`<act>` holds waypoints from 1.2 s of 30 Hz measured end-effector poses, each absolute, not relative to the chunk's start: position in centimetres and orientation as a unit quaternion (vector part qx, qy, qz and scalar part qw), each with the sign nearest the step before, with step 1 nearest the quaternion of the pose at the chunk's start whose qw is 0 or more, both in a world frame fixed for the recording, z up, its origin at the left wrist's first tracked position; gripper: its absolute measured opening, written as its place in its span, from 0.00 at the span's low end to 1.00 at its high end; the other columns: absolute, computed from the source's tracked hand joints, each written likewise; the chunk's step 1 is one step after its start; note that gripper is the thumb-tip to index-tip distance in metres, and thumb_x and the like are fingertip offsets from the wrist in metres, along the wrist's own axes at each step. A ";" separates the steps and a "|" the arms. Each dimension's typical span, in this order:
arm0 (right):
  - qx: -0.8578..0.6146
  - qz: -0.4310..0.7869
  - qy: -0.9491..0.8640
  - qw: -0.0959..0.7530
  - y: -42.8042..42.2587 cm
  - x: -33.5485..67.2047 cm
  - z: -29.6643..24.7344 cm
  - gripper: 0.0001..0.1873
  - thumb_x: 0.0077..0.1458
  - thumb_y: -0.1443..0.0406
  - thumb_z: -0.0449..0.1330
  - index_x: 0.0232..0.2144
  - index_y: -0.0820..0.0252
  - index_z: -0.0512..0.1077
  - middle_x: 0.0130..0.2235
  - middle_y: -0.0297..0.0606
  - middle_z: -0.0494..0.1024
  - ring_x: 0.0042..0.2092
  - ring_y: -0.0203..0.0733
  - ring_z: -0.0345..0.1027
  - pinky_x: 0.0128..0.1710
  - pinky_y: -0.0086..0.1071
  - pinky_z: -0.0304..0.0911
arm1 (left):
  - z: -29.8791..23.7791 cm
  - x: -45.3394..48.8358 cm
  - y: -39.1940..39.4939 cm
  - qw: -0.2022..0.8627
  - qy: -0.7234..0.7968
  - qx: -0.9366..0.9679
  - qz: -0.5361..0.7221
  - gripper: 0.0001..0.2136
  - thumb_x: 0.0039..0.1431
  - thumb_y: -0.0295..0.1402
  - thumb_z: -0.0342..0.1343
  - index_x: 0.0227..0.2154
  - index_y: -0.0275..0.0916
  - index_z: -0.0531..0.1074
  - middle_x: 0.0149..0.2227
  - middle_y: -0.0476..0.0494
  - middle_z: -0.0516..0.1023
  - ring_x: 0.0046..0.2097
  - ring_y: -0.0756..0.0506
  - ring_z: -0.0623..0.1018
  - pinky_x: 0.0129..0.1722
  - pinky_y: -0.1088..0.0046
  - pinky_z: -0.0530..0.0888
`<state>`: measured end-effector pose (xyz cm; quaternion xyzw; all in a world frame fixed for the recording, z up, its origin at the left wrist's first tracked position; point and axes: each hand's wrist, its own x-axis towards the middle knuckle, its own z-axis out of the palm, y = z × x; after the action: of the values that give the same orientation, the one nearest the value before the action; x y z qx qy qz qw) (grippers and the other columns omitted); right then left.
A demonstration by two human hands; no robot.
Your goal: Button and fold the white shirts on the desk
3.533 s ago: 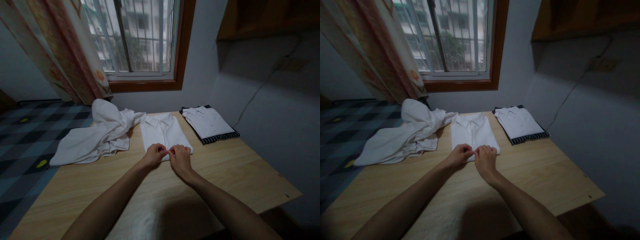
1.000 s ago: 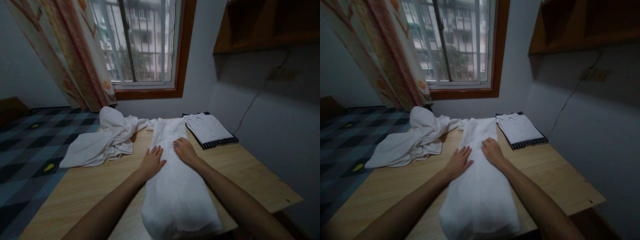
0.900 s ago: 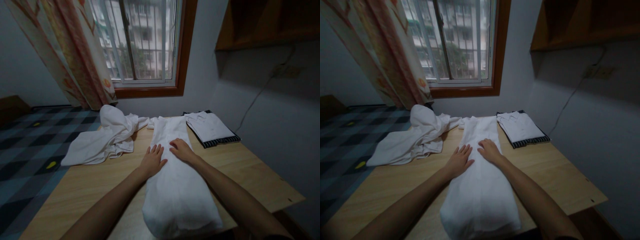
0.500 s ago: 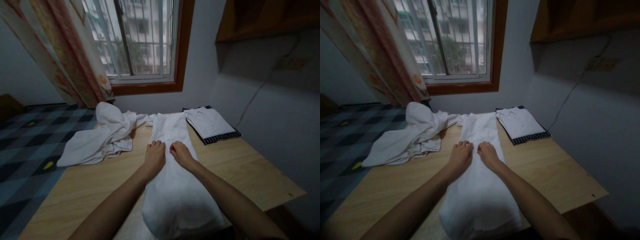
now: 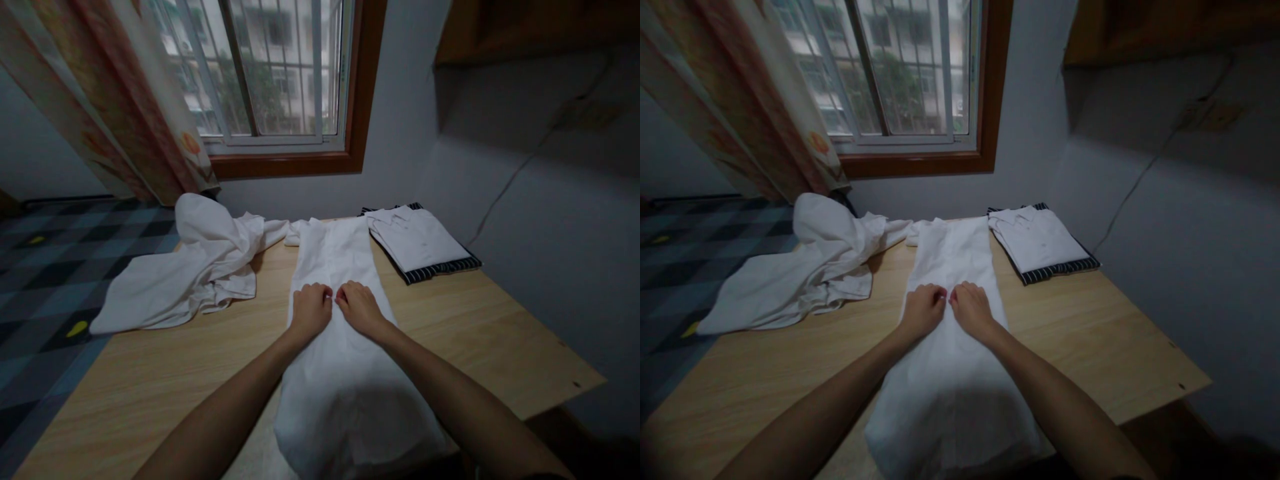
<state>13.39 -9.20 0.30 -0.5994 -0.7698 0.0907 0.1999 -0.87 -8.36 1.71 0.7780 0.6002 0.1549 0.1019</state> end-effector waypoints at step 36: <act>-0.627 0.124 -0.720 0.273 -9.7 12.9 -0.4 0.08 0.61 0.67 0.54 0.33 0.59 0.73 0.37 0.39 0.78 0.42 0.44 0.68 0.41 0.35 0.52 | -0.2 -1.7 -7.1 0.257 0.525 0.753 0.301 0.05 0.54 0.27 0.56 0.31 0.38 0.76 0.33 0.47 0.79 0.37 0.47 0.75 0.39 0.72 0.69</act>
<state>12.94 -9.69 -0.36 -0.6265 -0.7196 0.1235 0.2728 -1.66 -7.12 -0.17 0.7533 0.5249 0.3014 0.2572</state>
